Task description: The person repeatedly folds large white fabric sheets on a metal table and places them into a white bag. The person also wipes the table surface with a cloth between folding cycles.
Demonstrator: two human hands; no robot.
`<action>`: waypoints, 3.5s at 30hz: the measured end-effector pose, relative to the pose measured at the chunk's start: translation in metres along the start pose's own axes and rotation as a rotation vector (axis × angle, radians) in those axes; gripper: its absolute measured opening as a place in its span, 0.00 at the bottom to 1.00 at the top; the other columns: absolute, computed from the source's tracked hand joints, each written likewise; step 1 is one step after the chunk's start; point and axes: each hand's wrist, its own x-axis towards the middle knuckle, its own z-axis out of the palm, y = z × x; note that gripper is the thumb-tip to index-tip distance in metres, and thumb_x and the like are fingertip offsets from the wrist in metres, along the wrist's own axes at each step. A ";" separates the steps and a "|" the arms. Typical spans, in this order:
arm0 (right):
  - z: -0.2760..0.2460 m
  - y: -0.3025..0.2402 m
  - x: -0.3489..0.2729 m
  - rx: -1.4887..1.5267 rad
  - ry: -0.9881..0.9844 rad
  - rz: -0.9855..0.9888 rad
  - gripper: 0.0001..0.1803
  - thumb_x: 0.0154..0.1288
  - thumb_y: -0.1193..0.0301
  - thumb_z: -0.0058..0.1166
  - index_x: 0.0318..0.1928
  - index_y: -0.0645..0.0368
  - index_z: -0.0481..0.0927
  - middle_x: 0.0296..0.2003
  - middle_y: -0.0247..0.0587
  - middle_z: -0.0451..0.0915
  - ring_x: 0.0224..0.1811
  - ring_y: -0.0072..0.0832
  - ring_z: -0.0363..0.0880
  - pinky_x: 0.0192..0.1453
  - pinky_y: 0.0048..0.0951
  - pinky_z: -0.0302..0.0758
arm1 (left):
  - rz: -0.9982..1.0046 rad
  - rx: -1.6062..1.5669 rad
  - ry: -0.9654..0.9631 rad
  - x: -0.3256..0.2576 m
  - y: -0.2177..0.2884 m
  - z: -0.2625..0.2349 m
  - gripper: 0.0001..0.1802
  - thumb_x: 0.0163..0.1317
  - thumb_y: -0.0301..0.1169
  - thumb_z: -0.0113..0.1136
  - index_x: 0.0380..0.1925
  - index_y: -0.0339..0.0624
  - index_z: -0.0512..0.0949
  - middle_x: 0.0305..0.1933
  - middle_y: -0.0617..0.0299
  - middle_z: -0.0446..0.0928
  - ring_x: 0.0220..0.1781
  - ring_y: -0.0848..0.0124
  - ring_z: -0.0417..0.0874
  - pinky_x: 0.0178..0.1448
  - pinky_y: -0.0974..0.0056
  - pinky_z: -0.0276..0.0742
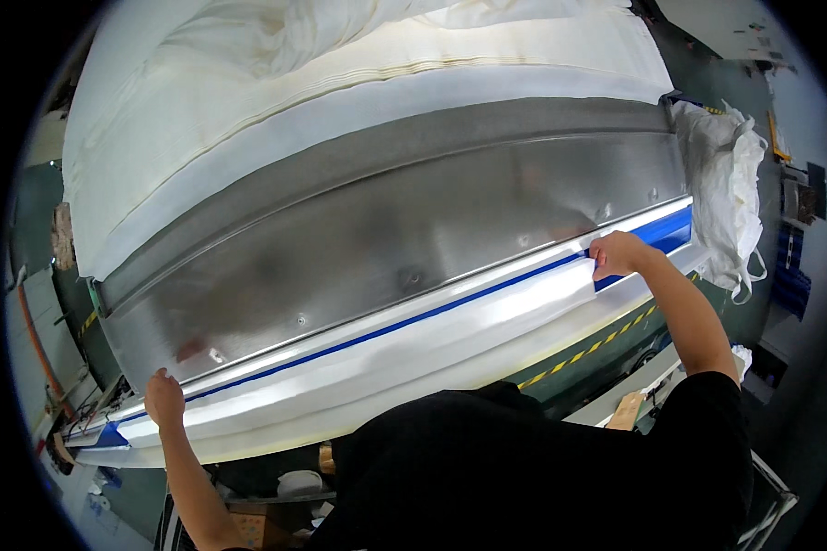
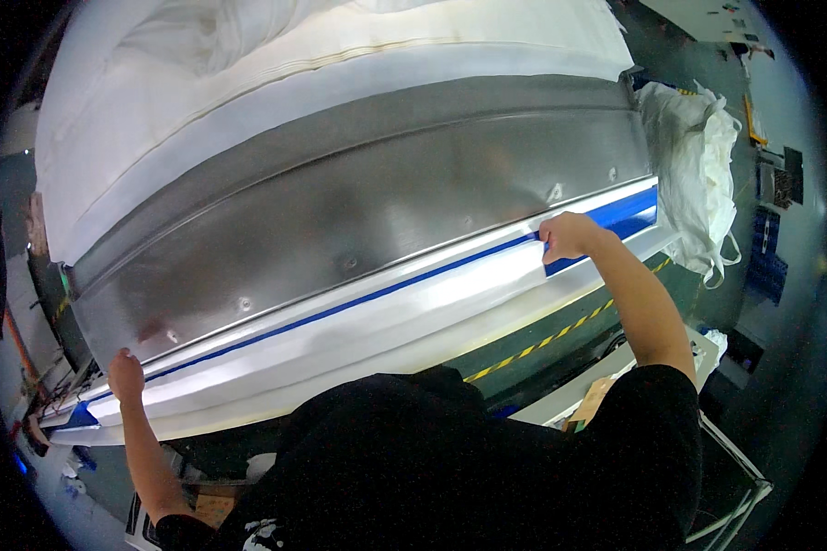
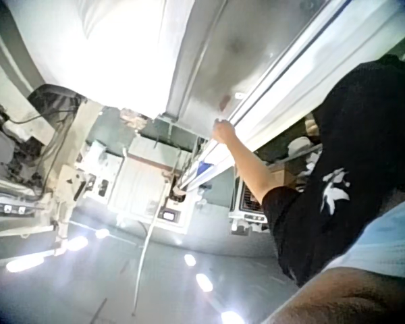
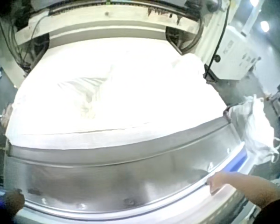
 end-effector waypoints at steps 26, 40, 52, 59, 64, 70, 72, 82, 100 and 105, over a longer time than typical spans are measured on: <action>-0.304 -0.206 0.114 1.722 0.556 -0.298 0.27 0.63 0.47 0.50 0.54 0.50 0.72 0.44 0.36 0.77 0.43 0.28 0.77 0.43 0.31 0.76 | 0.160 -0.738 0.697 -0.004 0.233 -0.046 0.25 0.57 0.33 0.54 0.54 0.36 0.68 0.60 0.47 0.67 0.62 0.49 0.66 0.64 0.47 0.61; -0.445 -0.241 0.104 1.144 1.080 -0.787 0.10 0.69 0.68 0.47 0.42 0.60 0.76 0.32 0.34 0.79 0.33 0.22 0.78 0.36 0.25 0.74 | 0.156 -0.820 0.711 -0.002 0.235 -0.045 0.23 0.57 0.31 0.54 0.54 0.36 0.69 0.59 0.47 0.68 0.62 0.49 0.67 0.66 0.47 0.59; -0.028 -0.286 0.069 1.280 0.704 -0.451 0.10 0.64 0.68 0.54 0.41 0.62 0.80 0.28 0.35 0.81 0.29 0.19 0.78 0.35 0.22 0.75 | 0.206 -0.806 0.766 0.002 0.234 -0.034 0.23 0.58 0.31 0.52 0.53 0.35 0.69 0.60 0.44 0.67 0.63 0.48 0.65 0.66 0.47 0.59; 0.022 -0.298 0.066 1.196 0.658 -0.356 0.11 0.64 0.65 0.53 0.39 0.60 0.80 0.26 0.37 0.81 0.27 0.23 0.78 0.35 0.26 0.75 | 0.251 -0.841 0.814 -0.002 0.240 -0.041 0.23 0.57 0.32 0.53 0.53 0.35 0.69 0.60 0.45 0.68 0.62 0.48 0.67 0.66 0.47 0.59; -0.026 -0.361 0.066 0.985 0.744 -0.368 0.13 0.64 0.63 0.53 0.41 0.60 0.80 0.29 0.36 0.81 0.30 0.23 0.78 0.37 0.26 0.75 | 0.367 -1.016 0.618 0.011 0.195 -0.037 0.21 0.57 0.32 0.54 0.51 0.36 0.71 0.58 0.44 0.70 0.59 0.47 0.69 0.63 0.48 0.64; -0.076 -0.449 0.079 0.816 0.645 -0.469 0.15 0.63 0.62 0.53 0.44 0.57 0.80 0.32 0.44 0.82 0.35 0.35 0.82 0.41 0.31 0.76 | 0.343 -0.901 0.792 0.060 0.114 -0.031 0.22 0.56 0.30 0.55 0.51 0.39 0.71 0.56 0.48 0.70 0.60 0.51 0.70 0.63 0.48 0.64; -0.107 -0.499 0.076 0.679 0.628 -0.536 0.14 0.63 0.62 0.52 0.43 0.57 0.80 0.32 0.45 0.82 0.35 0.36 0.82 0.41 0.32 0.76 | 0.291 -0.864 0.845 0.081 0.082 -0.025 0.22 0.56 0.31 0.55 0.52 0.39 0.70 0.57 0.49 0.70 0.62 0.52 0.68 0.66 0.49 0.61; -0.241 -0.721 0.109 0.312 0.709 -0.904 0.11 0.60 0.65 0.52 0.37 0.60 0.79 0.29 0.47 0.81 0.32 0.42 0.80 0.39 0.38 0.75 | 0.228 -0.894 0.813 0.115 0.049 0.001 0.23 0.60 0.38 0.54 0.53 0.39 0.70 0.58 0.51 0.69 0.64 0.54 0.67 0.69 0.48 0.56; -0.291 -0.807 0.171 0.175 0.721 -0.983 0.10 0.55 0.64 0.56 0.31 0.58 0.81 0.26 0.39 0.82 0.29 0.33 0.80 0.37 0.32 0.75 | 0.235 -0.961 0.738 0.121 0.046 -0.002 0.24 0.59 0.37 0.55 0.54 0.39 0.70 0.58 0.52 0.69 0.64 0.55 0.67 0.69 0.48 0.55; -0.289 -0.802 0.177 0.132 0.849 -0.962 0.10 0.57 0.63 0.57 0.32 0.57 0.81 0.24 0.35 0.81 0.25 0.28 0.79 0.33 0.29 0.74 | 0.174 -0.987 0.894 0.150 0.023 -0.015 0.25 0.57 0.33 0.54 0.56 0.38 0.68 0.61 0.51 0.68 0.64 0.53 0.67 0.67 0.48 0.57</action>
